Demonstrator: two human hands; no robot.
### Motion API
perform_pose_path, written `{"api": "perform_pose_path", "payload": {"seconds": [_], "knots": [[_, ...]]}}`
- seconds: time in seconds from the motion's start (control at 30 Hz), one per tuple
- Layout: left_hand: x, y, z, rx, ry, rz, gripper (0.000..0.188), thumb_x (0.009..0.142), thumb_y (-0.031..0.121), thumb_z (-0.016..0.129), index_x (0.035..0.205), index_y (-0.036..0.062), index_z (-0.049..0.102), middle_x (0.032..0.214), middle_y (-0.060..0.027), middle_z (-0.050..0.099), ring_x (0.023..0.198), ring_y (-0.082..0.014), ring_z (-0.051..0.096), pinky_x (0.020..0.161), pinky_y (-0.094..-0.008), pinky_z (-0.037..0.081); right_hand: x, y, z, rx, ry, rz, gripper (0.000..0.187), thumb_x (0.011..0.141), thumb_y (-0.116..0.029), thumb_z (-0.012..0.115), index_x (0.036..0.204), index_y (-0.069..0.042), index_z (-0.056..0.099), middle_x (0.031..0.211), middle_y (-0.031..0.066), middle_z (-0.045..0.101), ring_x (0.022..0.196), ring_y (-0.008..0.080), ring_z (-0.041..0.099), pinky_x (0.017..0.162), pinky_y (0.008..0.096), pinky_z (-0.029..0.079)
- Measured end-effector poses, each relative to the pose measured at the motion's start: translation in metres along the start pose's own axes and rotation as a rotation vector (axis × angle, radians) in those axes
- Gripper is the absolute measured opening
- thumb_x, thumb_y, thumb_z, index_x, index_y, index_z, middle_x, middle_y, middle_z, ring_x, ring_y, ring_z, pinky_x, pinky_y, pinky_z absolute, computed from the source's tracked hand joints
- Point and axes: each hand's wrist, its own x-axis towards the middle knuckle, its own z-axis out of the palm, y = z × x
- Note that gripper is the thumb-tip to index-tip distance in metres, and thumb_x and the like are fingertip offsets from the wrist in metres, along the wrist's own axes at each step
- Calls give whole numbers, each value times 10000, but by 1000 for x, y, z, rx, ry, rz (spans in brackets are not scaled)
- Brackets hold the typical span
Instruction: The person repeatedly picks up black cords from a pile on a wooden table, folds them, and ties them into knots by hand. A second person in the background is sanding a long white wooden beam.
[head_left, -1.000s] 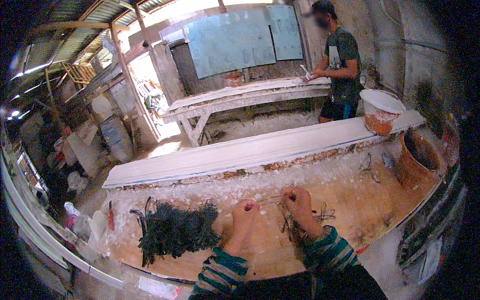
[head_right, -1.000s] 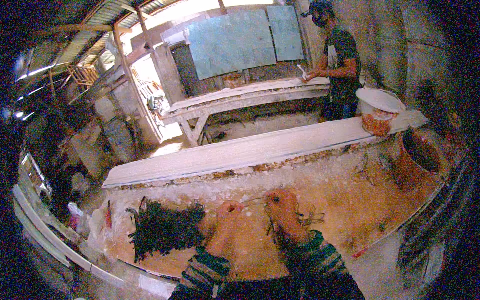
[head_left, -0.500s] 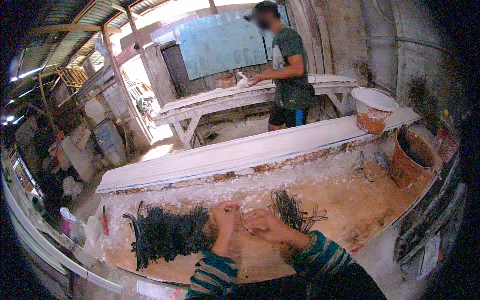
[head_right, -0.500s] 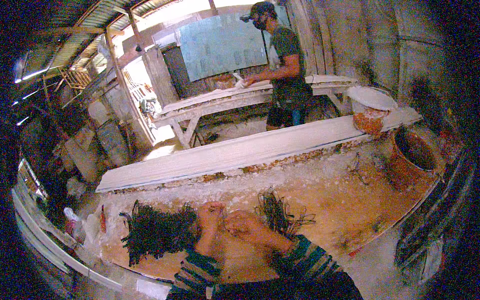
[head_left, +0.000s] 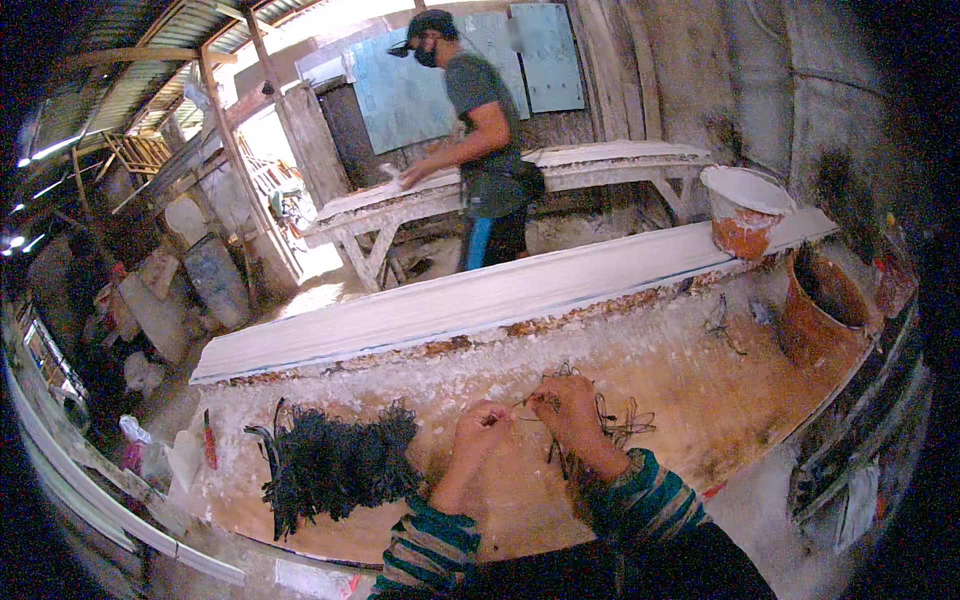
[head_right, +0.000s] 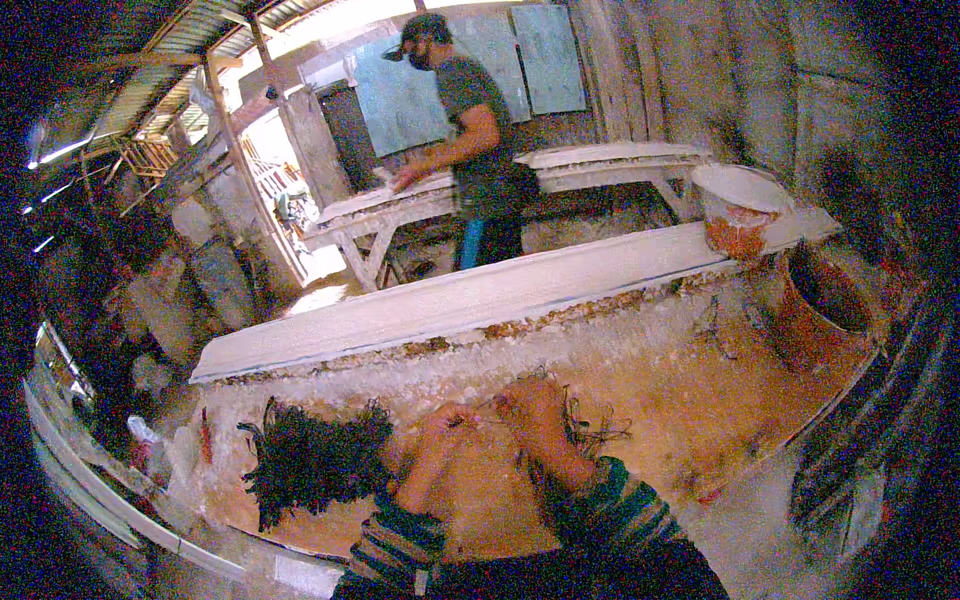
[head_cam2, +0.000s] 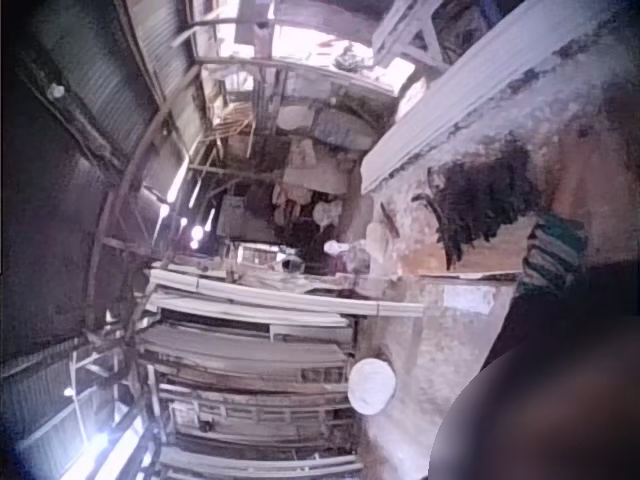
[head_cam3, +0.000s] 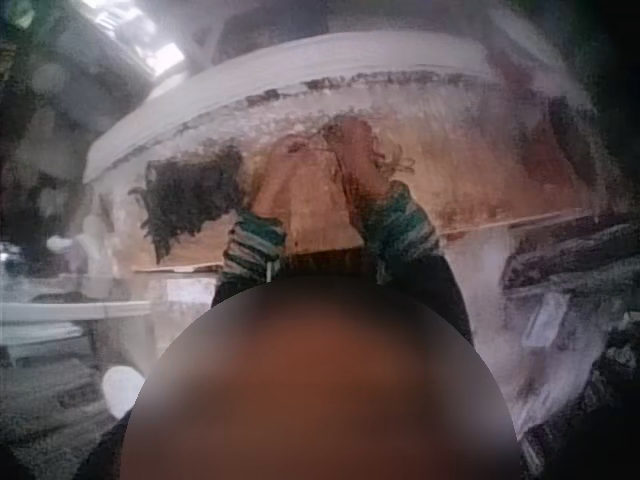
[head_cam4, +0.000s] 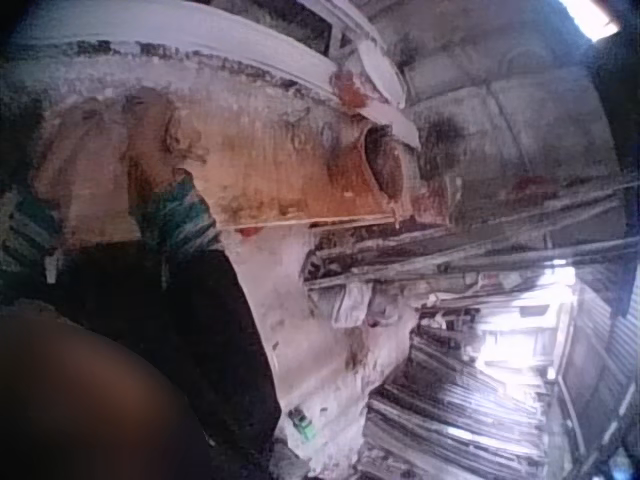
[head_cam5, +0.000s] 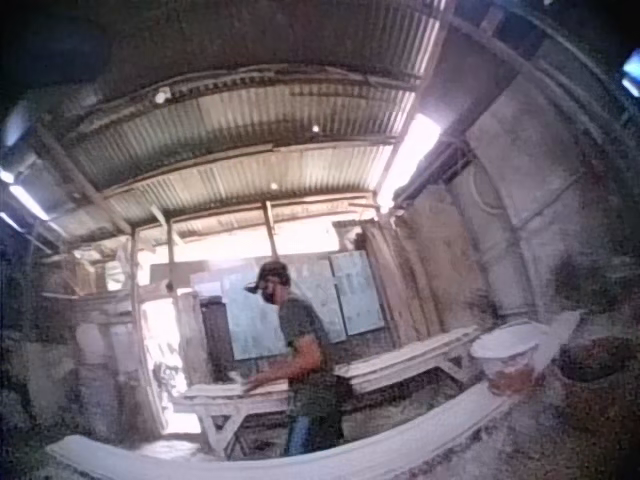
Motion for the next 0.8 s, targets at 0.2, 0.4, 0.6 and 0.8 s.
{"api": "perform_pose_path", "payload": {"seconds": [0.2, 0.4, 0.6, 0.8], "knots": [[-19, 93, 18, -47, -390, -214, 94, 755, 114, 607, 785, 27, 584, 745, 7, 535, 687, -78, 502, 621, -201, 413, -2, 30, 10, 95, 162, 121, 78, 623, -50, 623, 695, -67, 599, 657, 82, 596, 590, 229, 574, 593, 299, 447], [-22, 72, 17, -42, -365, 54, 70, 752, 94, 602, 770, 37, 565, 779, 6, 506, 699, -73, 480, 601, -197, 394, -5, 27, 14, 328, 39, 234, 111, 677, -60, 602, 787, -59, 621, 746, 70, 612, 700, 191, 580, 668, 288, 445], [-21, 65, 20, -310, -441, -14, 78, 742, 84, 607, 755, 42, 543, 756, 11, 494, 681, -68, 462, 590, -191, 372, -6, 18, 12, 501, -11, 288, 99, 719, -104, 595, 808, -72, 626, 786, 71, 605, 767, 197, 563, 715, 292, 426], [-20, 72, 14, -238, -208, -40, 79, 746, 85, 605, 740, 57, 532, 701, 30, 485, 656, -61, 456, 586, -191, 371, -7, 31, 21, 267, 106, 245, 77, 714, -123, 608, 756, -58, 611, 707, 69, 569, 716, 200, 540, 686, 293, 417]]}}
